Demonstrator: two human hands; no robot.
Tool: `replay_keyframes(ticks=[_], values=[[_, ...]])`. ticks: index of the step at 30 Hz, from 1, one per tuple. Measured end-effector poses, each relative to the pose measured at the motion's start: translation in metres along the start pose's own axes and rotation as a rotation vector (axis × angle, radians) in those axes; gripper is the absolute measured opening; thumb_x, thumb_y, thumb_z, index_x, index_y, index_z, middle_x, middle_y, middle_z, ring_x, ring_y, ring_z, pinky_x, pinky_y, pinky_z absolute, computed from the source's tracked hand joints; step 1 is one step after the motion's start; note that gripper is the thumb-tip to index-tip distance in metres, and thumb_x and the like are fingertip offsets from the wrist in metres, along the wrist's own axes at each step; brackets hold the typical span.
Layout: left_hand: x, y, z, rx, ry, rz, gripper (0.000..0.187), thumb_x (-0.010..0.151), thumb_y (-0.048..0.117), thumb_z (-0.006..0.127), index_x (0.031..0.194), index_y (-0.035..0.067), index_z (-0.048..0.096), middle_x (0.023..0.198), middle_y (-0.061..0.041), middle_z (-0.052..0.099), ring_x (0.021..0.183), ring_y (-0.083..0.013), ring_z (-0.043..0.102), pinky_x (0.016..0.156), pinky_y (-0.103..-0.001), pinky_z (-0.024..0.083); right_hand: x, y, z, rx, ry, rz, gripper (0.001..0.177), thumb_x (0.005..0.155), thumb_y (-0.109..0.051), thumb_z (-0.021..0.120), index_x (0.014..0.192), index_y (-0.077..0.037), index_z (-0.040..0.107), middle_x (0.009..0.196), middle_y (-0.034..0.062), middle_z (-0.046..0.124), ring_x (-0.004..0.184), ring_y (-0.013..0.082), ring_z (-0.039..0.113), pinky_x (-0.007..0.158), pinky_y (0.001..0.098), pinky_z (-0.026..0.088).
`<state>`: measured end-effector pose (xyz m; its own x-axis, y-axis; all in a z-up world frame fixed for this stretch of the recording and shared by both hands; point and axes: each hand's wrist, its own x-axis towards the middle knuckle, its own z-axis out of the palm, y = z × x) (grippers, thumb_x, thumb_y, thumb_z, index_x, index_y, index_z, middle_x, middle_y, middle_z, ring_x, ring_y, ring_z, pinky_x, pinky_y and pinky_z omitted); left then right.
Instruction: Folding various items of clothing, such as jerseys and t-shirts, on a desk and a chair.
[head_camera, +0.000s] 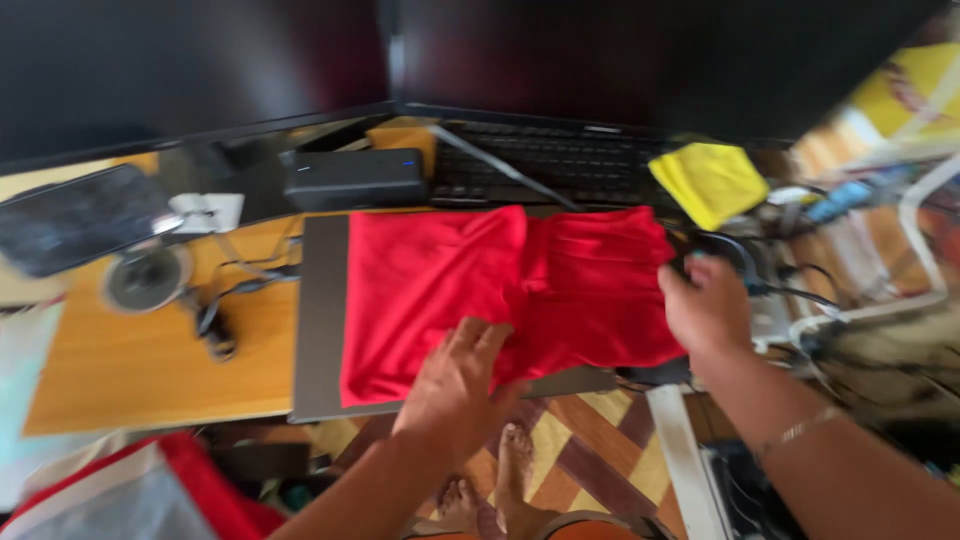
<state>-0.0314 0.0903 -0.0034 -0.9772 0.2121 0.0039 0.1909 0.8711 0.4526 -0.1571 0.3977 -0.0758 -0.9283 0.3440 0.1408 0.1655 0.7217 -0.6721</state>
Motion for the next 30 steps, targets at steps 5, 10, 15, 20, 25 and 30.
replay_keyframes(ticks=[5, 10, 15, 20, 25, 30], values=[[-0.006, 0.029, 0.017, -0.53, -0.038, 0.14, 0.049, 0.092, 0.018, 0.067, 0.138, 0.007, 0.056, 0.13, -0.014, 0.061, 0.102, -0.0291, 0.073, 0.086, -0.04, 0.06, -0.056, 0.019, -0.037, 0.184, -0.034, 0.468, 0.046, 0.09, -0.034, 0.075, 0.122, -0.002, 0.066, 0.116, 0.0112, 0.071, 0.103, 0.0238, 0.065, 0.084, 0.04, 0.051], [0.026, 0.033, 0.02, -0.403, -0.037, 0.164, 0.043, 0.095, 0.024, 0.068, 0.134, 0.007, 0.06, 0.13, -0.014, 0.061, 0.115, -0.0314, 0.067, 0.098, -0.041, 0.056, -0.068, -0.007, -0.041, 0.388, -0.082, 0.828, 0.05, 0.089, -0.041, 0.078, 0.122, -0.007, 0.064, 0.113, 0.0089, 0.066, 0.099, 0.0205, 0.06, 0.083, 0.0408, 0.049], [0.066, 0.032, 0.028, -0.134, 0.155, 0.219, 0.072, 0.078, 0.037, 0.079, 0.136, 0.002, 0.056, 0.147, -0.026, 0.044, 0.141, -0.0449, 0.035, 0.113, -0.062, 0.033, -0.053, -0.002, -0.031, 0.447, -0.114, 0.904, 0.047, 0.085, -0.04, 0.084, 0.116, -0.009, 0.067, 0.109, 0.0044, 0.068, 0.097, 0.0175, 0.06, 0.085, 0.0375, 0.048], [0.115, 0.037, 0.036, 0.029, 0.31, 0.334, 0.07, 0.082, 0.042, 0.078, 0.134, 0.002, 0.056, 0.15, -0.026, 0.035, 0.142, -0.0452, 0.028, 0.113, -0.061, 0.027, -0.046, 0.019, -0.023, 0.492, -0.09, 0.836, 0.011, 0.085, -0.019, 0.079, 0.095, -0.014, 0.074, 0.092, 0.0007, 0.07, 0.085, 0.0182, 0.061, 0.075, 0.0381, 0.049], [0.185, 0.057, 0.032, -0.015, -0.054, 0.288, 0.05, 0.088, 0.031, 0.074, 0.131, 0.011, 0.06, 0.141, -0.017, 0.048, 0.137, -0.0375, 0.042, 0.113, -0.051, 0.04, -0.047, -0.008, -0.04, 0.452, 0.031, 0.749, 0.008, 0.09, -0.017, 0.074, 0.091, -0.011, 0.07, 0.091, 0.0038, 0.069, 0.084, 0.0205, 0.062, 0.072, 0.039, 0.052], [0.225, 0.076, 0.055, -0.062, -0.199, 0.491, 0.047, 0.084, 0.027, 0.077, 0.126, 0.014, 0.062, 0.133, -0.017, 0.052, 0.128, -0.0383, 0.048, 0.107, -0.049, 0.044, -0.033, -0.009, -0.042, 0.638, -0.008, 0.867, 0.007, 0.093, -0.018, 0.065, 0.097, -0.012, 0.064, 0.097, 0.0025, 0.064, 0.091, 0.02, 0.063, 0.077, 0.0401, 0.059]])
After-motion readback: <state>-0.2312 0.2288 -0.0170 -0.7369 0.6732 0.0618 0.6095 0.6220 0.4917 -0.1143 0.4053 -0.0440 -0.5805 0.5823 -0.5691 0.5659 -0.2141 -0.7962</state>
